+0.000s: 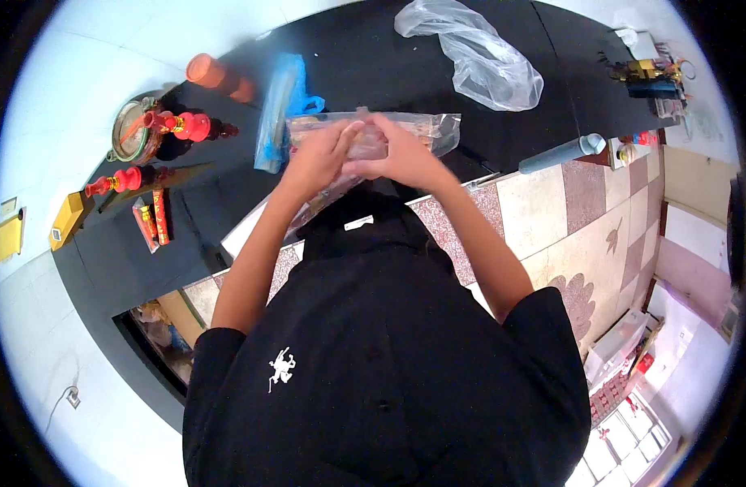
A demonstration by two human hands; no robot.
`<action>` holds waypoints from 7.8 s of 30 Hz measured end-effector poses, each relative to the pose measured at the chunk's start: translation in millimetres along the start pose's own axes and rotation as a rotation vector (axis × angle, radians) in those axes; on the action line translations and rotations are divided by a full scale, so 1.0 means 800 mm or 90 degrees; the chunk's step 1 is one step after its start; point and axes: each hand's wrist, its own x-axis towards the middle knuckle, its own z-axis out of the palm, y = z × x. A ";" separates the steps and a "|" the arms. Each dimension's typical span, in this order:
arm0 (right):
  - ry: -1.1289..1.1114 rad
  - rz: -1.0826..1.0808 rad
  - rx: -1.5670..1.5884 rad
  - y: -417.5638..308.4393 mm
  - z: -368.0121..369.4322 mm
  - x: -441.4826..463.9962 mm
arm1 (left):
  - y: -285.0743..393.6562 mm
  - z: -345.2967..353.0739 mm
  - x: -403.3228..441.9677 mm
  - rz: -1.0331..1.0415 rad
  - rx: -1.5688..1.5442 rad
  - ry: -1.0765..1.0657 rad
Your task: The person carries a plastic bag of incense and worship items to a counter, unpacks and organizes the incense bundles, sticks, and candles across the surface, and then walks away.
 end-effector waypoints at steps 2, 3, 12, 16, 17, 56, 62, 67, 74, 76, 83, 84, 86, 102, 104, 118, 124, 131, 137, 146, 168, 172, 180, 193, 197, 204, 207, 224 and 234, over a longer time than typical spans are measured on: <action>0.027 0.073 0.093 0.049 0.006 0.000 | -0.014 0.014 0.008 -0.065 -0.056 -0.089; 0.078 0.129 0.172 0.048 -0.004 -0.008 | -0.026 0.016 0.006 -0.078 -0.086 -0.132; 0.373 0.297 -0.238 0.129 -0.112 -0.043 | -0.098 0.021 0.041 -0.002 0.282 -0.109; 0.423 0.087 -0.610 0.115 -0.083 -0.030 | -0.105 0.068 0.054 0.084 0.401 0.036; 0.363 -0.020 -0.577 0.114 -0.076 -0.020 | -0.116 0.085 0.052 0.097 0.427 0.035; 0.271 -0.258 -0.474 0.046 -0.027 0.147 | -0.169 -0.019 0.041 -0.370 0.505 0.334; 0.451 0.295 -0.646 0.180 -0.193 0.114 | -0.171 -0.012 0.047 -0.413 0.441 0.237; 0.195 0.113 -0.438 0.205 -0.158 0.072 | -0.182 -0.013 0.044 -0.397 0.408 0.250; 0.276 -0.104 -0.490 0.113 -0.129 0.076 | -0.185 0.019 0.018 -0.411 0.336 0.297; 0.373 -0.014 -0.531 0.135 -0.121 0.072 | -0.179 0.021 0.017 -0.446 0.339 0.268; -0.111 0.046 -0.365 0.199 -0.018 0.014 | -0.180 0.009 0.042 -0.486 0.244 0.218; -0.081 0.014 -0.276 0.211 -0.004 -0.001 | -0.179 0.010 0.047 -0.484 0.227 0.215; -0.154 -0.020 -0.283 0.235 0.013 -0.017 | -0.176 0.008 0.054 -0.477 0.197 0.211; -0.150 0.052 -0.135 0.225 0.008 -0.085 | -0.096 0.035 -0.281 -0.410 -0.537 0.246; -0.109 0.149 -0.143 0.189 0.022 -0.078 | -0.119 0.072 -0.395 -0.452 -0.634 0.403; -0.331 -0.594 -0.537 0.135 0.332 0.076 | -0.328 0.300 -0.423 -0.280 -0.986 1.276; -0.295 -0.766 -0.628 0.147 0.452 0.127 | -0.402 0.263 -0.380 -0.028 -1.200 1.092; -0.289 -0.758 -0.670 0.147 0.430 0.142 | -0.399 0.236 -0.348 0.015 -1.193 1.034; -0.322 -0.713 -0.643 0.149 0.428 0.143 | -0.398 0.221 -0.330 0.086 -1.301 1.091; -0.328 -0.685 -0.670 0.148 0.422 0.145 | -0.424 0.210 -0.263 -0.235 -0.762 1.347; -0.359 -0.731 -0.673 0.143 0.425 0.141 | -0.481 0.149 -0.377 -0.198 -1.052 0.976; -0.408 -0.750 -0.673 0.130 0.430 0.136 | -0.443 0.048 -0.465 -0.242 -0.413 1.426; -0.383 -0.671 -0.655 0.122 0.430 0.132 | -0.488 -0.263 -0.378 -0.580 0.307 0.731; -0.343 -0.664 -0.644 0.122 0.435 0.129 | -0.391 -0.072 -0.521 -0.345 -0.084 1.054; -0.356 -0.711 -0.722 0.146 0.424 0.139 | -0.403 0.131 -0.567 0.070 -0.746 1.363; -0.342 -0.717 -0.678 0.149 0.418 0.140 | -0.484 0.099 -0.469 0.158 -1.147 1.295; -0.335 -0.704 -0.664 0.147 0.426 0.142 | -0.533 0.069 -0.453 0.175 -1.140 1.254; -0.373 -0.654 -0.644 0.118 0.429 0.129 | -0.649 0.047 -0.475 -0.377 -0.421 0.882; -0.382 -0.715 -0.701 0.093 0.422 0.163 | -0.558 0.093 -0.435 -0.566 -0.361 1.577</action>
